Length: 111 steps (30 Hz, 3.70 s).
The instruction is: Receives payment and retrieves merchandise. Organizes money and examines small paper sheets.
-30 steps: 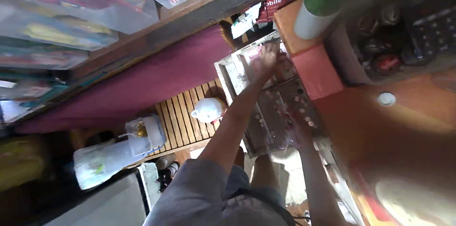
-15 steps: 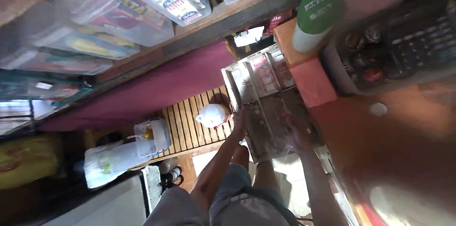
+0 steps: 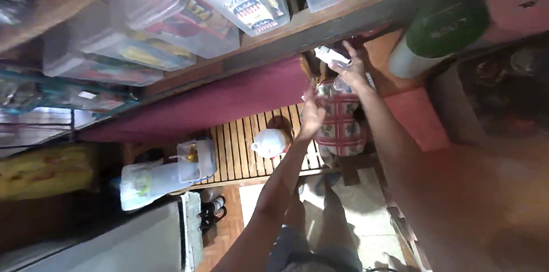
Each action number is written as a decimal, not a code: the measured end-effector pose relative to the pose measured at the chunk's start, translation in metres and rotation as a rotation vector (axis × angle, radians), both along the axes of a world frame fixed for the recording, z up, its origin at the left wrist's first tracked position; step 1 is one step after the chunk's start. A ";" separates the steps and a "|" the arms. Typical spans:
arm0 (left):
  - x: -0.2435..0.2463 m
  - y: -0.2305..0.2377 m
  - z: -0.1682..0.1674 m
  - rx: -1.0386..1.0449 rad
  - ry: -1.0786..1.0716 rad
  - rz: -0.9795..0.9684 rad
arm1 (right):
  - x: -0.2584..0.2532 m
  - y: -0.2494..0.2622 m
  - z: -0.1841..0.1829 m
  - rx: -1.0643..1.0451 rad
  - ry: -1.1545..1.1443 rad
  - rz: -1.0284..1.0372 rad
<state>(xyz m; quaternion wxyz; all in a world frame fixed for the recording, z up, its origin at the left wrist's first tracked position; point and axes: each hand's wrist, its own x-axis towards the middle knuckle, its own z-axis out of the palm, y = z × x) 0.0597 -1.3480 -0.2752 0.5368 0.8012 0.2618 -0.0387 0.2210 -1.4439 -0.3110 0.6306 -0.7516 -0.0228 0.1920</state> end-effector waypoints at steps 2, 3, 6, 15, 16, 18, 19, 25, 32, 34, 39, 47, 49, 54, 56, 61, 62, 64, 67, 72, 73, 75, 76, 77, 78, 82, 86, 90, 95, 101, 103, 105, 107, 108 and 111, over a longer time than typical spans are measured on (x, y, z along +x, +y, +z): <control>0.031 0.026 0.007 0.087 -0.184 0.067 | 0.000 0.003 0.003 -0.046 0.006 0.032; 0.048 0.037 0.009 0.088 -0.263 0.069 | -0.002 0.000 0.004 -0.061 0.024 0.033; 0.075 0.055 0.016 -0.036 -0.357 -0.021 | -0.014 -0.015 0.004 -0.014 0.034 0.026; 0.087 0.062 0.026 -0.271 -0.344 -0.079 | -0.027 -0.040 0.028 0.063 -0.039 0.028; 0.089 0.062 0.028 -0.291 -0.341 -0.097 | -0.026 -0.042 0.031 0.056 -0.052 0.027; 0.094 0.058 0.033 -0.325 -0.356 -0.098 | -0.024 -0.043 0.036 0.043 -0.048 0.036; 0.097 0.055 0.035 -0.332 -0.365 -0.076 | -0.023 -0.044 0.037 0.043 -0.049 0.039; 0.111 0.043 0.030 -0.325 -0.390 0.077 | -0.030 -0.041 0.037 0.030 -0.062 -0.091; 0.111 0.044 0.032 -0.360 -0.365 -0.026 | -0.041 -0.040 0.028 0.096 -0.264 -0.106; 0.111 0.044 0.032 -0.375 -0.366 -0.014 | -0.041 -0.037 0.025 0.158 -0.251 -0.088; 0.111 0.043 0.031 -0.372 -0.375 -0.027 | -0.043 -0.038 0.026 0.248 -0.156 -0.108; 0.112 0.041 0.026 -0.291 -0.406 -0.036 | -0.044 -0.035 0.024 0.217 -0.095 -0.172; 0.111 0.041 0.027 -0.262 -0.388 -0.038 | -0.046 -0.034 0.031 0.182 -0.047 -0.197; 0.111 0.040 0.026 -0.263 -0.387 -0.026 | -0.046 -0.035 0.021 0.140 0.018 -0.186; 0.111 0.040 0.026 -0.264 -0.379 -0.017 | -0.047 -0.034 0.018 0.128 -0.010 -0.204; 0.112 0.040 0.021 -0.270 -0.400 -0.010 | -0.053 -0.034 0.018 0.168 -0.056 -0.224; 0.112 0.040 0.022 -0.260 -0.400 -0.016 | -0.054 -0.033 0.019 0.184 -0.052 -0.219; 0.111 0.041 0.024 -0.243 -0.392 -0.023 | -0.055 -0.033 0.019 0.227 -0.045 -0.207; 0.112 0.040 0.022 -0.254 -0.391 -0.005 | -0.054 -0.029 0.025 0.176 -0.007 -0.214; 0.112 0.036 0.022 -0.234 -0.411 0.040 | -0.056 -0.026 0.029 0.132 -0.054 -0.119; 0.112 0.035 0.023 -0.224 -0.407 0.052 | -0.056 -0.024 0.031 0.115 -0.050 -0.097; 0.113 0.035 0.023 -0.216 -0.406 0.064 | -0.057 -0.024 0.032 0.077 -0.057 -0.055; 0.113 0.035 0.021 -0.210 -0.414 0.062 | -0.057 -0.025 0.031 0.056 -0.062 -0.036; 0.113 0.037 0.020 -0.200 -0.414 0.053 | -0.057 -0.026 0.029 0.037 -0.061 -0.019; 0.112 0.039 0.019 -0.190 -0.408 0.042 | -0.058 -0.028 0.028 0.022 -0.054 0.000; 0.113 0.041 0.021 -0.223 -0.396 0.021 | -0.061 -0.036 0.020 0.071 -0.062 0.008; 0.113 0.046 0.020 -0.259 -0.424 -0.022 | -0.066 -0.049 0.010 0.180 -0.080 0.026; 0.111 0.046 0.024 -0.294 -0.418 -0.042 | -0.070 -0.057 0.006 0.154 -0.028 -0.024; 0.111 0.043 0.024 -0.307 -0.421 -0.014 | -0.071 -0.054 -0.004 0.193 -0.071 -0.110; 0.112 0.035 0.022 -0.240 -0.405 0.057 | -0.071 -0.052 -0.005 0.062 -0.022 -0.148; 0.111 0.036 0.024 -0.209 -0.393 0.058 | -0.072 -0.053 -0.004 0.032 -0.030 -0.144; 0.112 0.037 0.023 -0.196 -0.387 0.052 | -0.074 -0.056 -0.003 0.023 -0.026 -0.144; 0.111 0.038 0.023 -0.195 -0.388 0.041 | -0.076 -0.058 -0.006 0.046 -0.053 -0.157; 0.111 0.038 0.022 -0.199 -0.394 0.032 | -0.077 -0.059 -0.010 0.068 -0.081 -0.159; 0.109 0.040 0.020 -0.204 -0.396 -0.001 | -0.080 -0.063 -0.008 0.099 -0.089 -0.166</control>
